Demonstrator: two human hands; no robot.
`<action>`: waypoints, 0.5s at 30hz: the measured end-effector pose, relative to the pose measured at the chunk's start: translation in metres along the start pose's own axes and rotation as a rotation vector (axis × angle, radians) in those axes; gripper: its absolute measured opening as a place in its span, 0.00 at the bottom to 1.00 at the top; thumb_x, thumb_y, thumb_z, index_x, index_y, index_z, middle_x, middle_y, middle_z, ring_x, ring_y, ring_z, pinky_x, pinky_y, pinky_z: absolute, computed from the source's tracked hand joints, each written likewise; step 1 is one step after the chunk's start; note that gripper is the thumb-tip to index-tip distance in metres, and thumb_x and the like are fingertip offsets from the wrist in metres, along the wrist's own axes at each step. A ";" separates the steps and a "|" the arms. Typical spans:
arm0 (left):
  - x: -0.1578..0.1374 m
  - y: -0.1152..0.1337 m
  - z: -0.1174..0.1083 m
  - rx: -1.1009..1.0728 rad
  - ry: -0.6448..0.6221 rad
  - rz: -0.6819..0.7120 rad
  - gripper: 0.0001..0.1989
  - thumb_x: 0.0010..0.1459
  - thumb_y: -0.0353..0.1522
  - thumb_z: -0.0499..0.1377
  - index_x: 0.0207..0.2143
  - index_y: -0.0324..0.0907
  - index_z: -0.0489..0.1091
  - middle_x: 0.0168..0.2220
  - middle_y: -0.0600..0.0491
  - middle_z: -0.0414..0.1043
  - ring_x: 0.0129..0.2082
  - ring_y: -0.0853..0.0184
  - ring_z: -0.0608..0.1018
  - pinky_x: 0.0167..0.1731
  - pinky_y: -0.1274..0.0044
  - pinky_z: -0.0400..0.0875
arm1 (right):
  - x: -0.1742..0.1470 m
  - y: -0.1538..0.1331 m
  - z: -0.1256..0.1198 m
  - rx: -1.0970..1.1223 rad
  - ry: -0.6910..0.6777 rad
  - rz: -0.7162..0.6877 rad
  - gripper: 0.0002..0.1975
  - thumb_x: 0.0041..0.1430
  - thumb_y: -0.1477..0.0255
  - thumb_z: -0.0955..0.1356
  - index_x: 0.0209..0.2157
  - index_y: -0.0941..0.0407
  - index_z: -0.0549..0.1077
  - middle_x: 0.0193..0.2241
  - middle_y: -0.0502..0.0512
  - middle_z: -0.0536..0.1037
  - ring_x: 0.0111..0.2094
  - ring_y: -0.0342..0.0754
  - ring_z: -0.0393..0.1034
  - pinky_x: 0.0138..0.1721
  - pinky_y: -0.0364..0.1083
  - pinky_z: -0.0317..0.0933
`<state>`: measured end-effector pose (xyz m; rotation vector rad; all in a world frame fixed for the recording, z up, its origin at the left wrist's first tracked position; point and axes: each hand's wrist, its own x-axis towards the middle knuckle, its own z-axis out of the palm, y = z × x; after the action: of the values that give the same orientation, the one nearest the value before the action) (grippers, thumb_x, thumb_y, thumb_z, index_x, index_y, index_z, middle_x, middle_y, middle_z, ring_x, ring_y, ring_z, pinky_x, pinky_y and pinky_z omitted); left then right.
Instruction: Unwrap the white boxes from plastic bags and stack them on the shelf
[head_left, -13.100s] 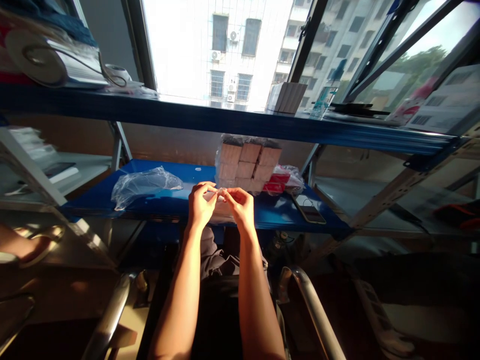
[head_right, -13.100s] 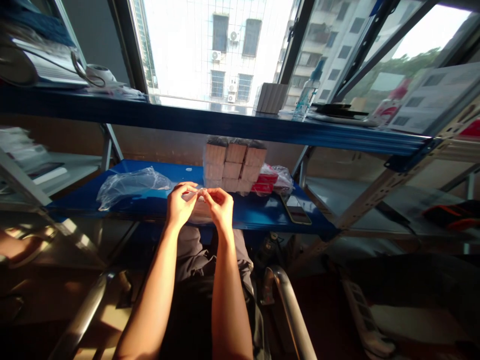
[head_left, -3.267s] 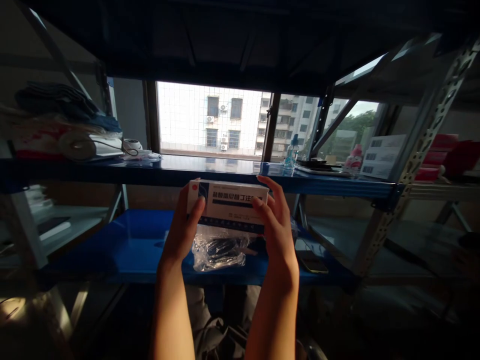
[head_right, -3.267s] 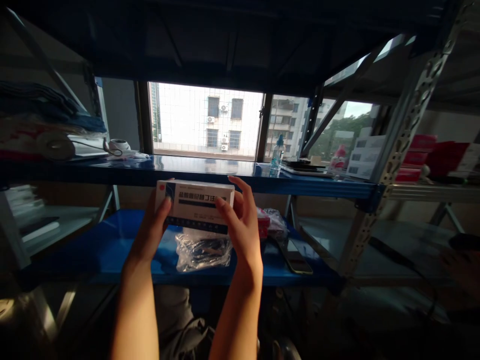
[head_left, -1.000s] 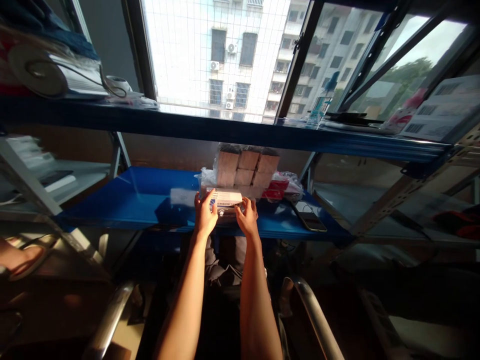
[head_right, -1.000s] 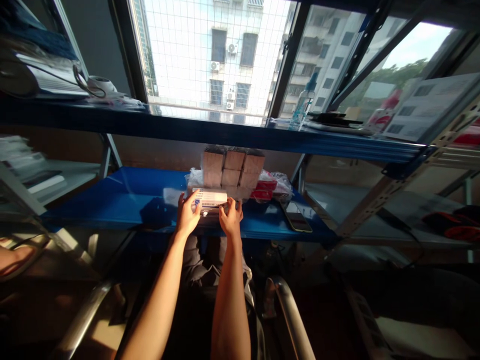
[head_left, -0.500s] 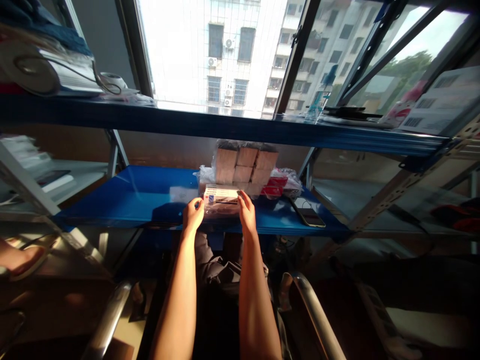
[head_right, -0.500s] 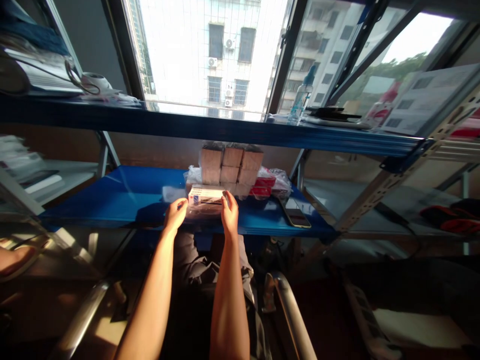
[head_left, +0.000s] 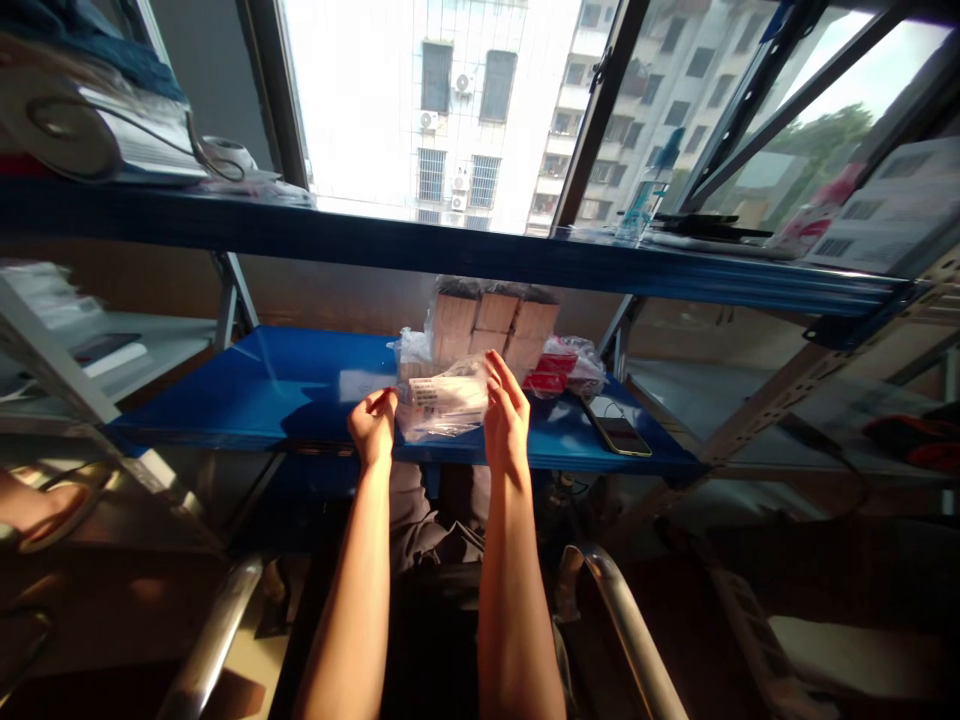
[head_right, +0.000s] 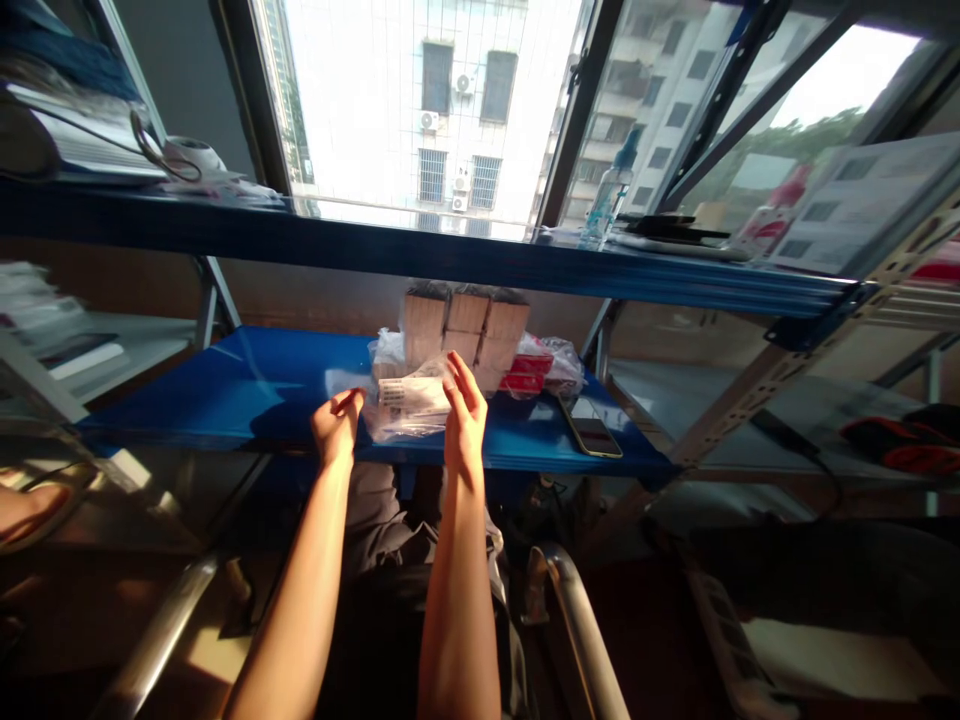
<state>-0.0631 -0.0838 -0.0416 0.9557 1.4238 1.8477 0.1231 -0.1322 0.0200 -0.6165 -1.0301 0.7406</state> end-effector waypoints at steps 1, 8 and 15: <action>0.002 0.001 -0.003 0.044 0.026 0.012 0.12 0.50 0.35 0.70 0.36 0.38 0.79 0.34 0.48 0.82 0.36 0.60 0.84 0.39 0.72 0.78 | 0.001 0.000 -0.001 -0.019 0.037 0.001 0.26 0.61 0.60 0.73 0.60 0.51 0.77 0.63 0.58 0.76 0.65 0.57 0.69 0.67 0.58 0.60; 0.007 0.006 -0.025 0.511 -0.119 0.172 0.08 0.49 0.31 0.68 0.35 0.44 0.78 0.27 0.53 0.80 0.28 0.62 0.81 0.33 0.74 0.71 | 0.000 0.008 -0.017 -0.471 -0.062 0.109 0.23 0.53 0.61 0.76 0.49 0.56 0.81 0.25 0.46 0.73 0.26 0.44 0.66 0.31 0.44 0.64; -0.002 0.012 -0.023 0.495 0.120 0.360 0.09 0.64 0.39 0.61 0.34 0.45 0.75 0.34 0.49 0.82 0.35 0.61 0.82 0.35 0.75 0.71 | -0.005 0.020 -0.020 -0.817 -0.189 0.015 0.15 0.55 0.59 0.75 0.38 0.54 0.84 0.28 0.50 0.74 0.25 0.45 0.67 0.32 0.45 0.63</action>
<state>-0.0816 -0.1007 -0.0345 1.4394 1.9396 1.8568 0.1347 -0.1266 -0.0054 -1.2691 -1.5120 0.3683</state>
